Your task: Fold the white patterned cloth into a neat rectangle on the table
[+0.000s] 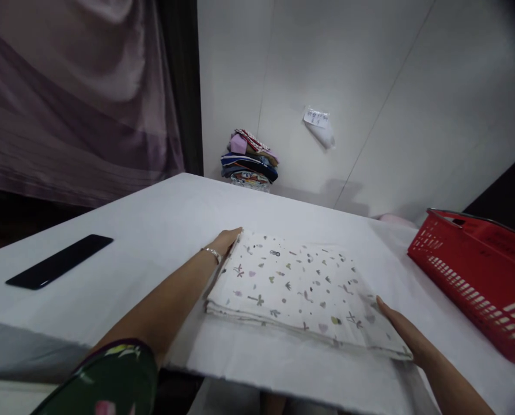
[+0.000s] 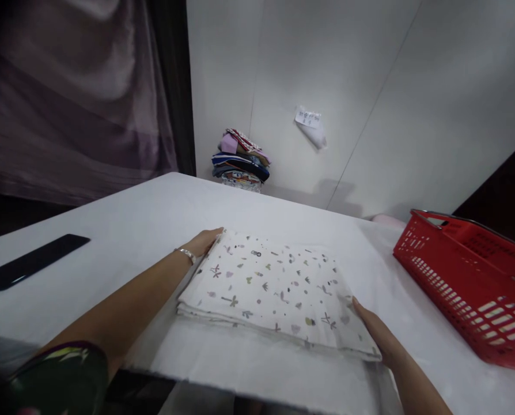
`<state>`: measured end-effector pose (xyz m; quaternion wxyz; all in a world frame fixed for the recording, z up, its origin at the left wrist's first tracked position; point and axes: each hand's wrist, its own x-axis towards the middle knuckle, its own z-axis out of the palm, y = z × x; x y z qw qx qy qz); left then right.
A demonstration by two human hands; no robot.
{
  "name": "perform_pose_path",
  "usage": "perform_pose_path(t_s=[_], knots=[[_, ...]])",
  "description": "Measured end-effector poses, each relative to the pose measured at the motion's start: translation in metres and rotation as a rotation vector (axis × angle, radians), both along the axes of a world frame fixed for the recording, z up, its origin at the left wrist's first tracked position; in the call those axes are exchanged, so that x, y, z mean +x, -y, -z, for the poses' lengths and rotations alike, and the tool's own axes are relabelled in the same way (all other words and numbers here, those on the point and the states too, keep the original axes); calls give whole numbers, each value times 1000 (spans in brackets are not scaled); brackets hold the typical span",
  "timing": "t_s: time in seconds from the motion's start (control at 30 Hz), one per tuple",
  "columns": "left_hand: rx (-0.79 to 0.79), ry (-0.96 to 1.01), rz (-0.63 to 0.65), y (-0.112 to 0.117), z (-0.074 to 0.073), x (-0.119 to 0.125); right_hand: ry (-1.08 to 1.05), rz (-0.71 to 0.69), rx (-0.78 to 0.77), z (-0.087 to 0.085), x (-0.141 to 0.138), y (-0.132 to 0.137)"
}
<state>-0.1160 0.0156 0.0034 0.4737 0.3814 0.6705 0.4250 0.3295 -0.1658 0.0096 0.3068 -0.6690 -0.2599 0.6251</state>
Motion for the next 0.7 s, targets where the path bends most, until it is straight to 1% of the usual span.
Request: perform_pose_path(t_s=[0.13, 0.2, 0.37, 0.5, 0.57, 0.6, 0.67, 0.7], knots=[[3, -68, 95, -14, -3, 6, -22, 11, -10, 3, 1, -2], [3, -144, 122, -21, -3, 8, 16, 10, 25, 7, 3, -4], [6, -477, 108, -35, 0, 9, 213, 11, 147, 12, 7, -7], [8, -676, 146, -37, 1, 12, 228, 22, 138, 8, 4, -7], [101, -859, 183, -35, -1, 21, 232, 29, 125, 7, 3, -8], [179, -962, 217, -32, -1, 28, 236, 37, 118, 7, 3, -9], [369, -1112, 352, -25, 0, 46, 239, 49, 103, 8, 4, -10], [463, -1128, 460, -21, 3, 57, 234, 48, 99, 8, 4, -10]])
